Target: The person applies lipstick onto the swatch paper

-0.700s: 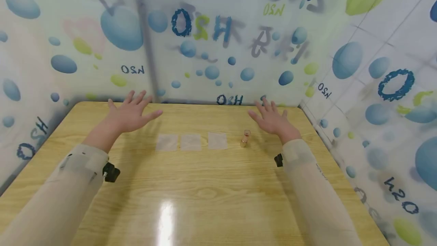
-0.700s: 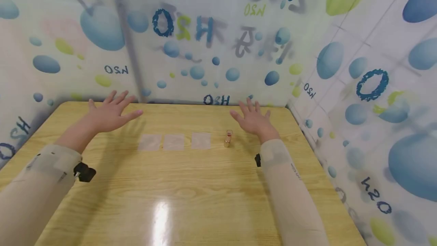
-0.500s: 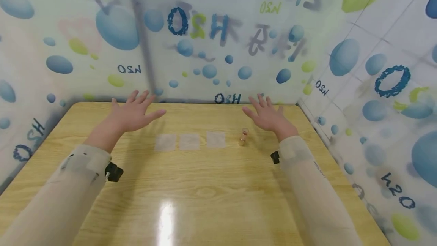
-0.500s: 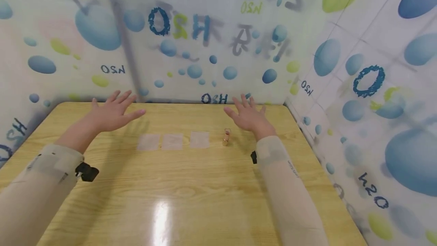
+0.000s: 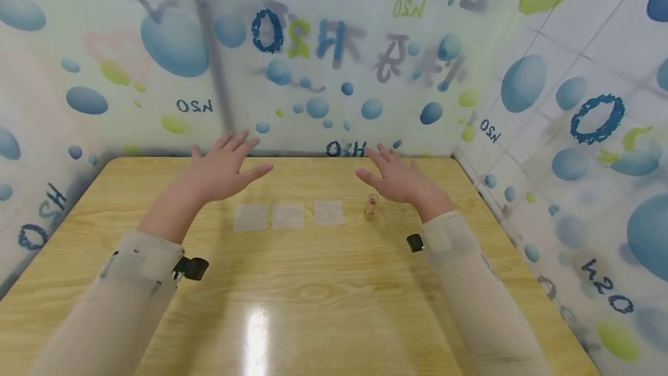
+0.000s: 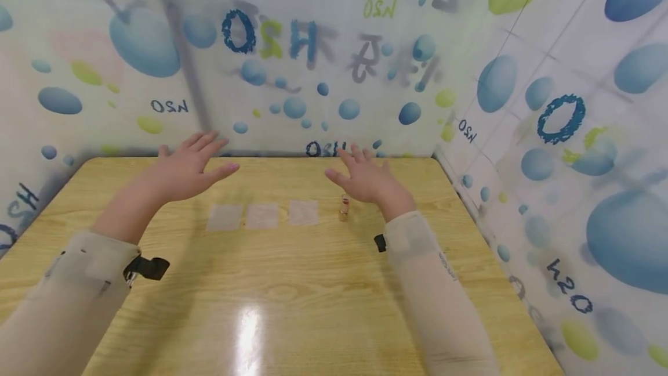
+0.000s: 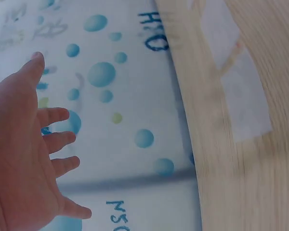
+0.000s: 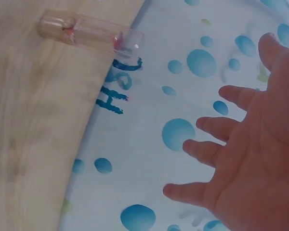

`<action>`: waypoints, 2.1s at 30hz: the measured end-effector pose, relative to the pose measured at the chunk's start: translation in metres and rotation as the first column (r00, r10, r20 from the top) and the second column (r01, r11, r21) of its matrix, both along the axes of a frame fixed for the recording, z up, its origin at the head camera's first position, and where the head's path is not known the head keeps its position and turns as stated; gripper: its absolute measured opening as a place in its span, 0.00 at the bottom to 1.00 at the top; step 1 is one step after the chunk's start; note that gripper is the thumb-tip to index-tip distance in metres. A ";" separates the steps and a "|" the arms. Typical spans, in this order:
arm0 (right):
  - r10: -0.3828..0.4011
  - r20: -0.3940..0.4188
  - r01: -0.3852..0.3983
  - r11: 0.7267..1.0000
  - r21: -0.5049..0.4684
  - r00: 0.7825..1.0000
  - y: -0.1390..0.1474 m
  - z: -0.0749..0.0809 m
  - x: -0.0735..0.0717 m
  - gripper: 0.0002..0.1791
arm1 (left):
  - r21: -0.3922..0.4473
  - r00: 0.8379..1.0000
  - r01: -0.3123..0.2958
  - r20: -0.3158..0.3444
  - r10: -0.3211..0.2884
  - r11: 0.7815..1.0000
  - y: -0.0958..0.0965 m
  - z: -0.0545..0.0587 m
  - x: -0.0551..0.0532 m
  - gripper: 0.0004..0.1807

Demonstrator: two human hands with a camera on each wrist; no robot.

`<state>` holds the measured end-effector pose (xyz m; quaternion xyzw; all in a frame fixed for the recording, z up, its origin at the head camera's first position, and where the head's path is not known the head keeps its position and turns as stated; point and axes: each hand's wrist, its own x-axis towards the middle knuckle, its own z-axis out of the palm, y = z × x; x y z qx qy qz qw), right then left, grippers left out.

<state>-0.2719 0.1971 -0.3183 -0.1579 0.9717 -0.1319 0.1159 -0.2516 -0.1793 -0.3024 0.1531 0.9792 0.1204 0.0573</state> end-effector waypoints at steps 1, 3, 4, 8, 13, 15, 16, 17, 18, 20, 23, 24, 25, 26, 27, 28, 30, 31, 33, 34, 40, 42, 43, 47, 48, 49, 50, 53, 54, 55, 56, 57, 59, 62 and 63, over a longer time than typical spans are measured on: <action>0.014 0.003 -0.014 1.000 -0.016 1.000 0.000 -0.002 0.001 0.46 | 0.010 1.000 0.007 -0.011 -0.007 1.000 0.003 -0.001 0.002 0.51; 0.041 0.011 -0.041 0.998 -0.042 0.999 0.001 -0.007 0.004 0.46 | 0.026 0.999 0.016 -0.029 -0.016 1.000 0.010 -0.005 0.006 0.50; 0.051 0.021 -0.050 0.997 -0.062 0.998 0.001 -0.010 0.005 0.46 | 0.031 0.999 0.018 -0.037 -0.017 0.999 0.012 -0.007 0.008 0.50; 0.085 0.066 -0.076 0.989 -0.127 0.994 0.007 -0.023 0.008 0.49 | 0.054 0.999 0.025 -0.050 -0.022 0.998 0.021 -0.020 0.016 0.50; 0.070 0.146 -0.040 0.979 -0.199 0.987 0.015 -0.042 0.007 0.51 | 0.107 0.998 0.032 -0.054 -0.027 0.994 0.030 -0.035 0.026 0.48; 0.055 0.169 -0.017 0.976 -0.216 0.984 0.017 -0.049 0.007 0.50 | 0.124 0.998 0.040 -0.058 -0.033 0.991 0.033 -0.039 0.029 0.48; 0.048 0.175 -0.008 0.975 -0.222 0.983 0.018 -0.053 0.006 0.48 | 0.131 0.997 0.046 -0.066 -0.038 0.990 0.035 -0.041 0.031 0.48; 0.043 0.183 0.000 0.973 -0.232 0.982 0.018 -0.057 0.006 0.46 | 0.137 0.996 0.054 -0.073 -0.044 0.989 0.036 -0.043 0.032 0.47; 0.036 0.187 0.010 0.971 -0.238 0.982 0.018 -0.060 0.005 0.44 | 0.146 0.996 0.060 -0.072 -0.050 0.988 0.038 -0.044 0.034 0.47; 0.024 0.165 0.014 0.974 -0.225 0.986 0.019 -0.067 0.004 0.40 | 0.163 0.995 0.076 -0.070 -0.065 0.984 0.041 -0.045 0.037 0.46; 0.020 0.145 0.012 0.977 -0.215 0.989 0.018 -0.076 0.002 0.32 | 0.176 0.995 0.096 -0.050 -0.088 0.980 0.047 -0.050 0.042 0.41; 0.015 0.140 0.016 0.977 -0.213 0.990 0.018 -0.079 0.002 0.29 | 0.177 0.995 0.097 -0.045 -0.090 0.979 0.049 -0.051 0.043 0.39; 0.012 0.136 0.017 0.977 -0.213 0.991 0.017 -0.080 0.001 0.26 | 0.182 0.995 0.099 -0.043 -0.093 0.978 0.050 -0.053 0.045 0.38; 0.009 0.137 0.021 0.976 -0.217 0.991 0.016 -0.082 0.001 0.23 | 0.184 0.995 0.096 -0.042 -0.090 0.978 0.051 -0.054 0.046 0.36; 0.005 0.137 0.026 0.975 -0.221 0.991 0.015 -0.083 0.001 0.20 | 0.187 0.995 0.098 -0.047 -0.090 0.977 0.052 -0.056 0.048 0.35; -0.003 0.137 0.034 0.973 -0.228 0.991 0.015 -0.083 0.001 0.18 | 0.193 0.995 0.096 -0.050 -0.088 0.976 0.053 -0.057 0.049 0.34; -0.013 0.134 0.046 0.968 -0.245 0.991 0.014 -0.084 0.002 0.14 | 0.211 0.995 0.097 -0.057 -0.087 0.973 0.054 -0.058 0.051 0.32; -0.010 0.126 0.041 0.968 -0.248 0.992 0.014 -0.083 0.002 0.13 | 0.219 0.994 0.099 -0.060 -0.087 0.971 0.055 -0.059 0.052 0.32; -0.008 0.110 0.037 0.965 -0.260 0.994 0.014 -0.081 0.003 0.12 | 0.229 0.994 0.101 -0.066 -0.088 0.968 0.057 -0.059 0.053 0.32; -0.006 0.102 0.034 0.963 -0.268 0.995 0.014 -0.081 0.004 0.12 | 0.234 0.994 0.097 -0.065 -0.084 0.968 0.057 -0.058 0.053 0.32; 0.012 0.068 0.012 0.941 -0.339 0.998 0.008 -0.070 0.015 0.09 | 0.279 0.995 0.085 -0.074 -0.067 0.957 0.062 -0.055 0.057 0.31; 0.031 0.061 -0.006 0.928 -0.372 0.998 0.003 -0.064 0.021 0.09 | 0.313 0.995 0.080 -0.075 -0.060 0.946 0.065 -0.053 0.058 0.30; 0.043 0.057 -0.018 0.921 -0.388 0.997 -0.001 -0.061 0.025 0.09 | 0.329 0.995 0.079 -0.077 -0.057 0.941 0.066 -0.052 0.059 0.29; 0.100 0.037 -0.072 0.886 -0.458 0.994 -0.015 -0.047 0.039 0.09 | 0.406 0.997 0.074 -0.065 -0.052 0.911 0.075 -0.048 0.064 0.27; 0.119 0.029 -0.091 0.875 -0.475 0.992 -0.019 -0.044 0.043 0.11 | 0.426 0.997 0.074 -0.056 -0.056 0.902 0.078 -0.047 0.066 0.27; 0.143 0.018 -0.116 0.865 -0.488 0.990 -0.022 -0.041 0.047 0.13 | 0.450 0.997 0.082 -0.048 -0.068 0.889 0.081 -0.046 0.067 0.28; 0.167 0.005 -0.141 0.854 -0.501 0.986 -0.026 -0.038 0.051 0.15 | 0.475 0.996 0.089 -0.043 -0.078 0.876 0.083 -0.045 0.068 0.28; 0.241 -0.048 -0.232 0.832 -0.505 0.969 -0.035 -0.030 0.062 0.20 | 0.539 0.995 0.098 -0.037 -0.092 0.837 0.092 -0.043 0.072 0.30; 0.261 -0.066 -0.258 0.829 -0.496 0.963 -0.037 -0.028 0.065 0.21 | 0.554 0.994 0.107 -0.045 -0.099 0.826 0.094 -0.042 0.073 0.30; 0.276 -0.081 -0.279 0.829 -0.485 0.958 -0.040 -0.026 0.068 0.21 | 0.567 0.993 0.117 -0.057 -0.103 0.816 0.096 -0.042 0.075 0.30; 0.286 -0.091 -0.293 0.825 -0.484 0.954 -0.043 -0.025 0.071 0.21 | 0.577 0.993 0.119 -0.068 -0.098 0.808 0.098 -0.042 0.076 0.30; 0.290 -0.093 -0.298 0.819 -0.491 0.952 -0.045 -0.024 0.073 0.21 | 0.590 0.992 0.124 -0.081 -0.094 0.798 0.100 -0.043 0.077 0.28; 0.279 -0.077 -0.277 0.802 -0.529 0.957 -0.050 -0.024 0.078 0.20 | 0.615 0.990 0.138 -0.111 -0.088 0.776 0.102 -0.047 0.079 0.24; 0.218 -0.055 -0.205 0.763 -0.612 0.974 -0.055 -0.027 0.085 0.20 | 0.662 0.988 0.136 -0.150 -0.048 0.737 0.104 -0.053 0.082 0.19; 0.196 -0.045 -0.178 0.745 -0.643 0.980 -0.057 -0.029 0.087 0.20 | 0.677 0.987 0.133 -0.158 -0.033 0.724 0.103 -0.055 0.083 0.18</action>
